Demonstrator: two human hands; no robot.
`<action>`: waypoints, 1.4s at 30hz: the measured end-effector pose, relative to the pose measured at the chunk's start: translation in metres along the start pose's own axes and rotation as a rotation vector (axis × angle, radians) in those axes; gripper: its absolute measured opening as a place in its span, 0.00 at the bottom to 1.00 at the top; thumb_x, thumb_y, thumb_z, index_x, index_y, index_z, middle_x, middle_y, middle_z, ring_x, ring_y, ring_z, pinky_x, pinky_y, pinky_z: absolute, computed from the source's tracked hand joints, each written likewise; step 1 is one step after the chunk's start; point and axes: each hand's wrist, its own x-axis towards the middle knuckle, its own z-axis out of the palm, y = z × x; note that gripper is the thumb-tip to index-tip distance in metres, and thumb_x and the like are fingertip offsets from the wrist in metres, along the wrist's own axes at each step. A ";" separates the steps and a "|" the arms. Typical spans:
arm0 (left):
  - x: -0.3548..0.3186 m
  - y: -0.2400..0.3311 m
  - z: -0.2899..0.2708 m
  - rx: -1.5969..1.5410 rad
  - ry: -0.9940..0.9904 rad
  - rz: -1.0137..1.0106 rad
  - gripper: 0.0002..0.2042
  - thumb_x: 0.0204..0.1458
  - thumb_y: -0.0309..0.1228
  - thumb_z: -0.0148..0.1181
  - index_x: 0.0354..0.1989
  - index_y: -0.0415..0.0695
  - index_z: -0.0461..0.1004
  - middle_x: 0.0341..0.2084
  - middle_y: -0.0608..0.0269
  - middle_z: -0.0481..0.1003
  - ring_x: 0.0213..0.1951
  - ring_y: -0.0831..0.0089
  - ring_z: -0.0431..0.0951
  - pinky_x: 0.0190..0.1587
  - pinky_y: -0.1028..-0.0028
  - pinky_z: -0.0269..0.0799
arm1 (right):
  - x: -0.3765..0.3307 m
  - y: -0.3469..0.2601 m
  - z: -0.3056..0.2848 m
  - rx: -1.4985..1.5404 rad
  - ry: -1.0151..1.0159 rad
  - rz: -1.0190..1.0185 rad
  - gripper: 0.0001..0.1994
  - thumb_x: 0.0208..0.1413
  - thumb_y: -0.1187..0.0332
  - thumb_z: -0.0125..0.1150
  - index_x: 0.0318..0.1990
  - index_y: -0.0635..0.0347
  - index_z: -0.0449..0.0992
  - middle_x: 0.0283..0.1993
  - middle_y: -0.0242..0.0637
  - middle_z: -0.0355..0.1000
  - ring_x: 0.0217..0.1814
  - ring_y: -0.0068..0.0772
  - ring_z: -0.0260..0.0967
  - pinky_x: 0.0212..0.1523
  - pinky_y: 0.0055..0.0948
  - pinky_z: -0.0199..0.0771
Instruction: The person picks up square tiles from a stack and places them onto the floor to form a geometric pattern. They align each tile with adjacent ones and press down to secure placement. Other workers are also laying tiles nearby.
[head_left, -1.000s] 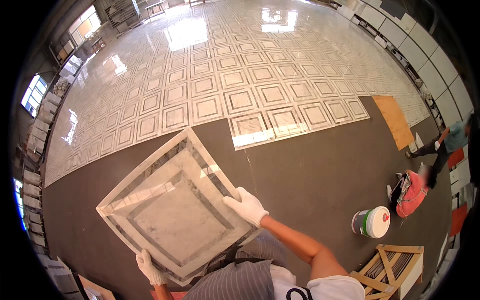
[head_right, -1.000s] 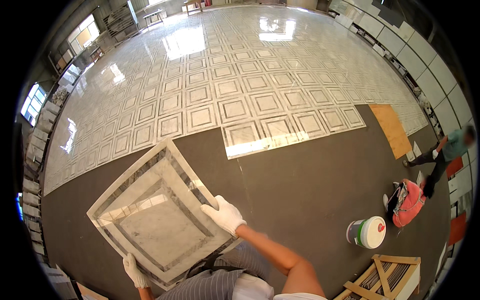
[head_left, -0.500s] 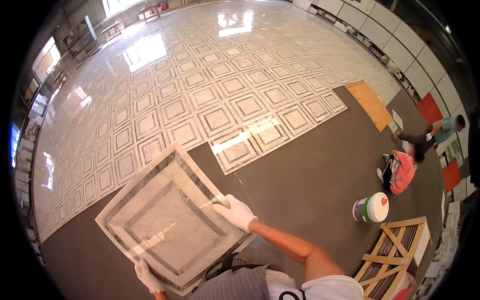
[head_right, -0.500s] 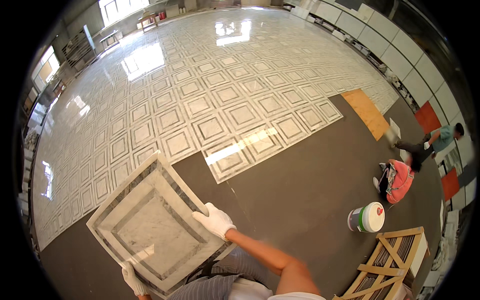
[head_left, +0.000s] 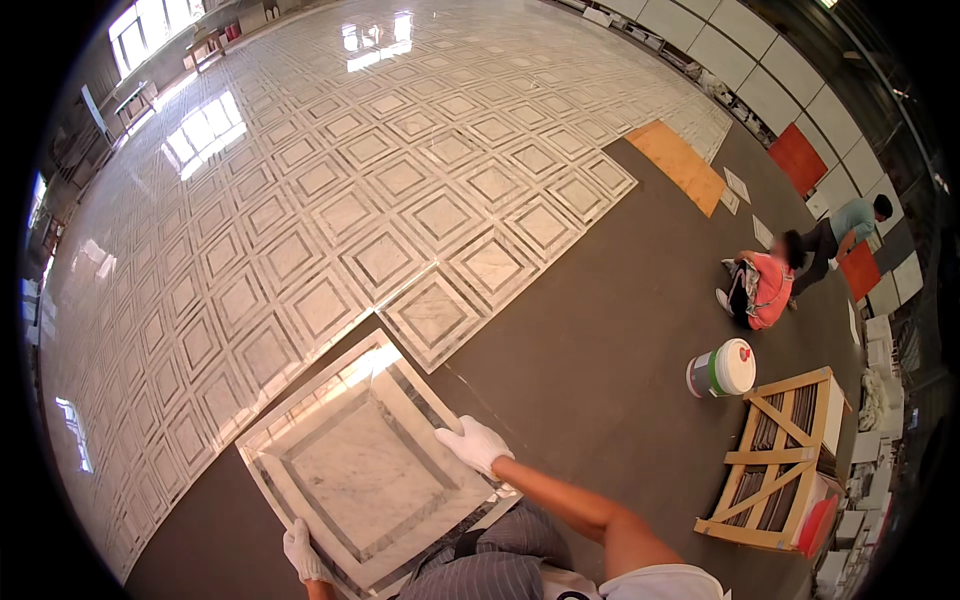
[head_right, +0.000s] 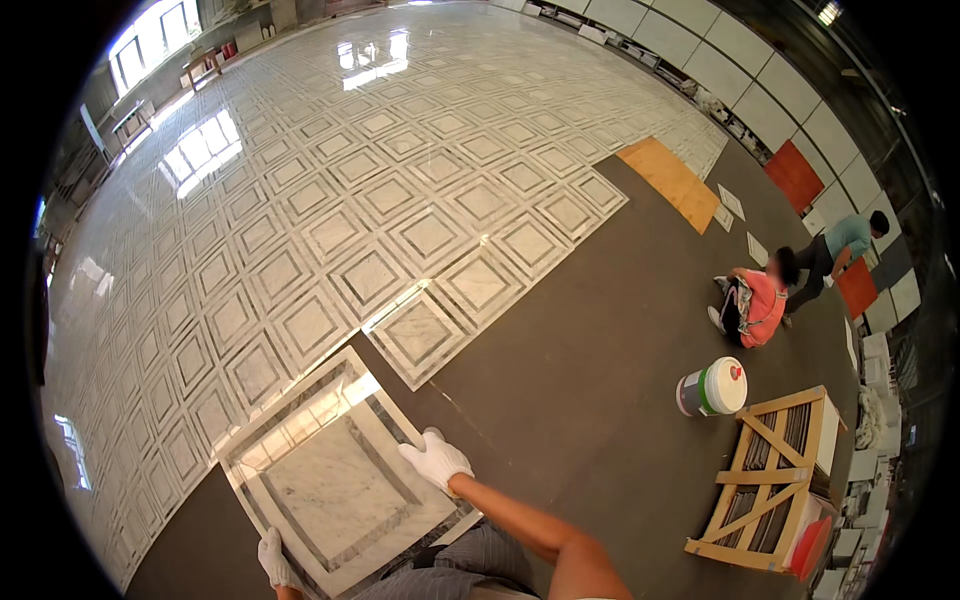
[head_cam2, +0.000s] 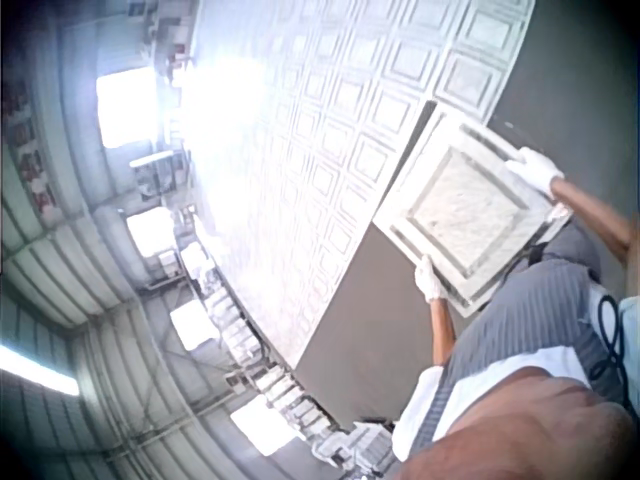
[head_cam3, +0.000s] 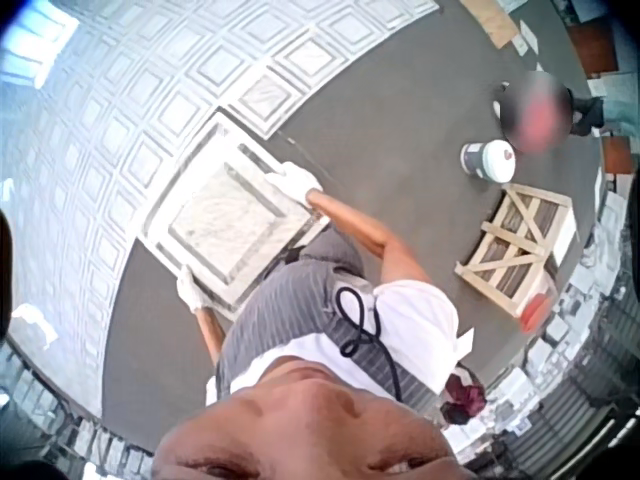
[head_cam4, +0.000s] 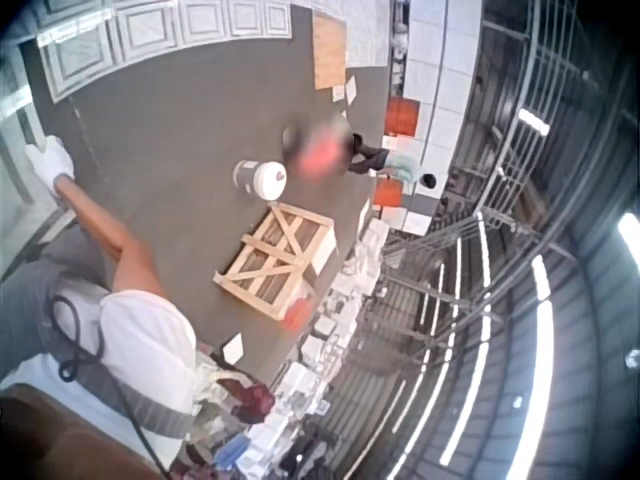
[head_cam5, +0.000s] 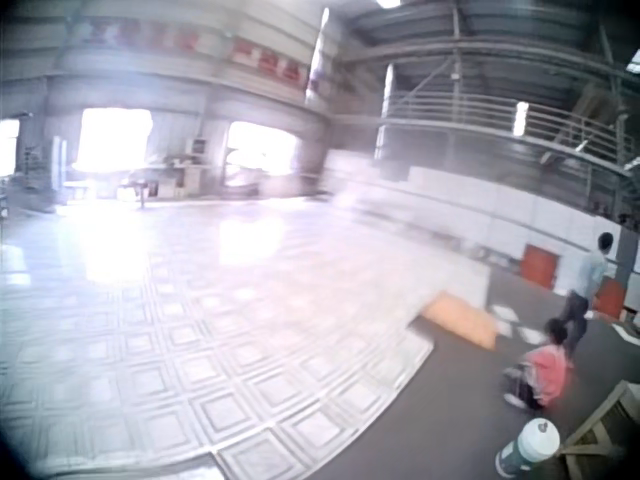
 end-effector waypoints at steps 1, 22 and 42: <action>0.014 0.000 0.005 0.042 -0.028 -0.025 0.14 0.57 0.39 0.60 0.29 0.40 0.71 0.23 0.74 0.69 0.24 0.85 0.63 0.28 0.81 0.60 | 0.009 -0.002 -0.005 0.010 -0.027 0.030 0.35 0.53 0.37 0.49 0.50 0.66 0.70 0.49 0.59 0.72 0.51 0.58 0.71 0.50 0.45 0.70; 0.102 0.021 0.112 0.231 0.008 -0.295 0.15 0.54 0.39 0.61 0.32 0.36 0.76 0.22 0.69 0.73 0.22 0.80 0.69 0.26 0.77 0.65 | 0.182 0.008 -0.048 0.033 -0.243 0.201 0.37 0.51 0.38 0.53 0.50 0.70 0.73 0.48 0.58 0.74 0.52 0.55 0.72 0.50 0.43 0.69; 0.141 -0.028 0.107 0.277 -0.091 -0.659 0.21 0.52 0.40 0.62 0.44 0.31 0.75 0.34 0.59 0.78 0.33 0.74 0.76 0.39 0.72 0.72 | 0.191 0.016 0.034 -0.130 -0.148 0.308 0.30 0.52 0.44 0.55 0.43 0.70 0.77 0.44 0.57 0.75 0.51 0.55 0.73 0.50 0.41 0.70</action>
